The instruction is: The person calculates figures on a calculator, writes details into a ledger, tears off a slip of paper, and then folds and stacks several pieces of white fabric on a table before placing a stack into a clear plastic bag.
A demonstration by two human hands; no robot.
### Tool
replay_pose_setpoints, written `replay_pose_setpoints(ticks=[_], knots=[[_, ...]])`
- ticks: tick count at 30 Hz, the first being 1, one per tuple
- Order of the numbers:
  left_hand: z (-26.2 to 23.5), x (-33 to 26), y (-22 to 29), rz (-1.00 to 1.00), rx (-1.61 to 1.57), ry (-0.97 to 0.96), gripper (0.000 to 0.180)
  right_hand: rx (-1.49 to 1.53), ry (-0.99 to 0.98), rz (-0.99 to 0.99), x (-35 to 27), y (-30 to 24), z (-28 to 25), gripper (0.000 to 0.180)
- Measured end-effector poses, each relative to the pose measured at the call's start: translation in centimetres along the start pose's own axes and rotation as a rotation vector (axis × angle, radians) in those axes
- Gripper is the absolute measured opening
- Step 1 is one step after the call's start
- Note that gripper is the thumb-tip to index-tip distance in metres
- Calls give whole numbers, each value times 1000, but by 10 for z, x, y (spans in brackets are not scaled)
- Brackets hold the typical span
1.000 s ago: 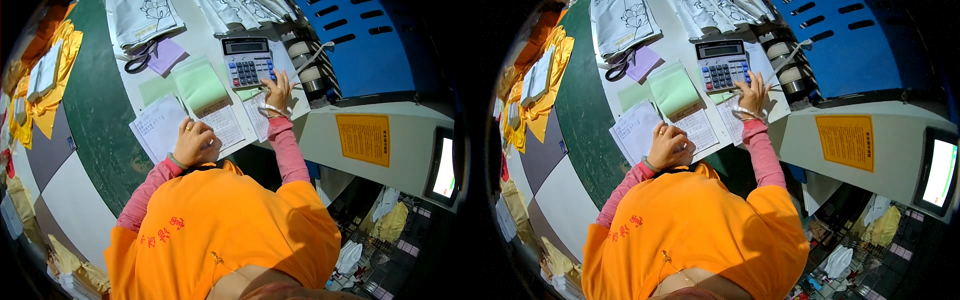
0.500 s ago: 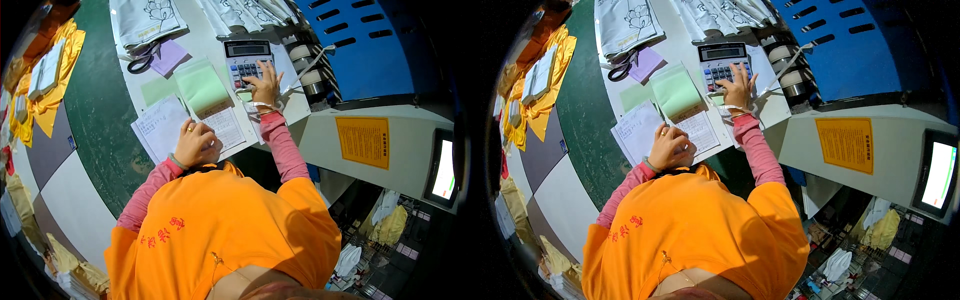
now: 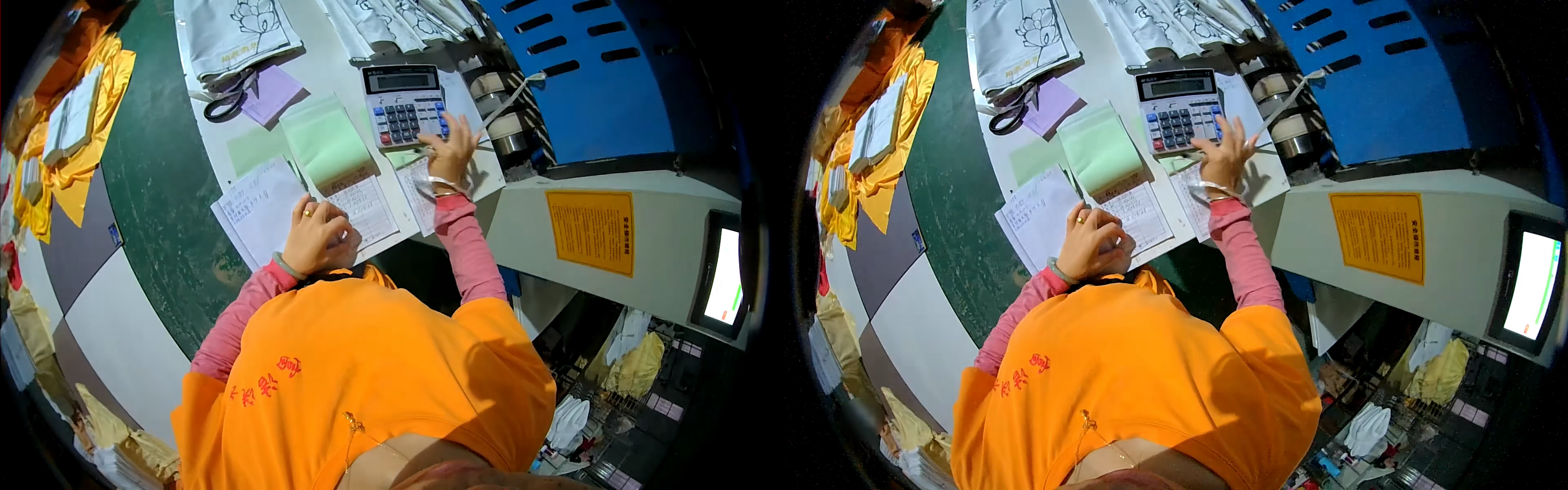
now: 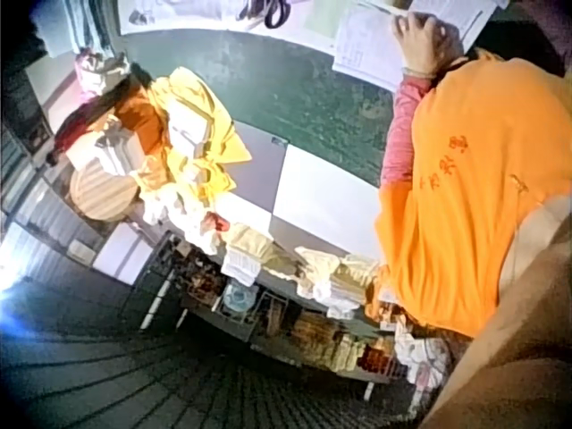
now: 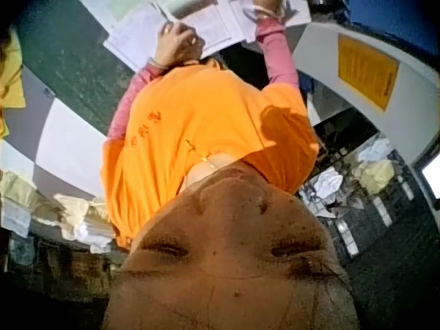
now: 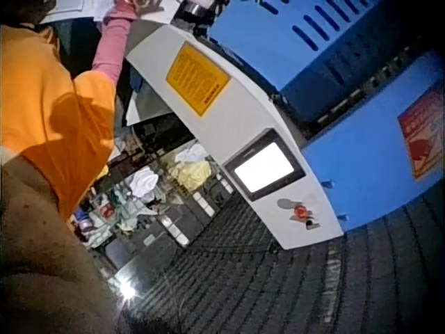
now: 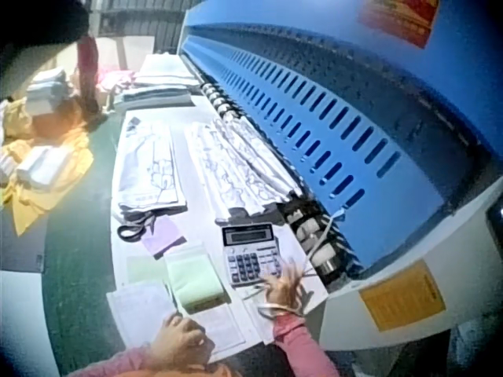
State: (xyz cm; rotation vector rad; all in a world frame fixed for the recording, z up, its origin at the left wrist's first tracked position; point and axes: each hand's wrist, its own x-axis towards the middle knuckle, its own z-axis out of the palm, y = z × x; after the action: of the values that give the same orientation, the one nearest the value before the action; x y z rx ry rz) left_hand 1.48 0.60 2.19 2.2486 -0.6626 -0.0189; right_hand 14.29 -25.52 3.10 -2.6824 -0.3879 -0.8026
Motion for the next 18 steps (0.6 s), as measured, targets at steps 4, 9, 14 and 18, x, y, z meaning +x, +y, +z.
replay_pose_setpoints(ticks=[4,9,14,18], knots=[[0,0,1,-22,10,23,21,-16,-77,-27,12,-4,0,20],[2,-1,-2,6,23,64,16,28,64,-65,42,-11,22,21],[2,-1,-1,18,26,18,22,-45,-110,-56,46,-12,37,26],[1,0,-1,9,21,21,22,27,12,-28,46,5,16,37]])
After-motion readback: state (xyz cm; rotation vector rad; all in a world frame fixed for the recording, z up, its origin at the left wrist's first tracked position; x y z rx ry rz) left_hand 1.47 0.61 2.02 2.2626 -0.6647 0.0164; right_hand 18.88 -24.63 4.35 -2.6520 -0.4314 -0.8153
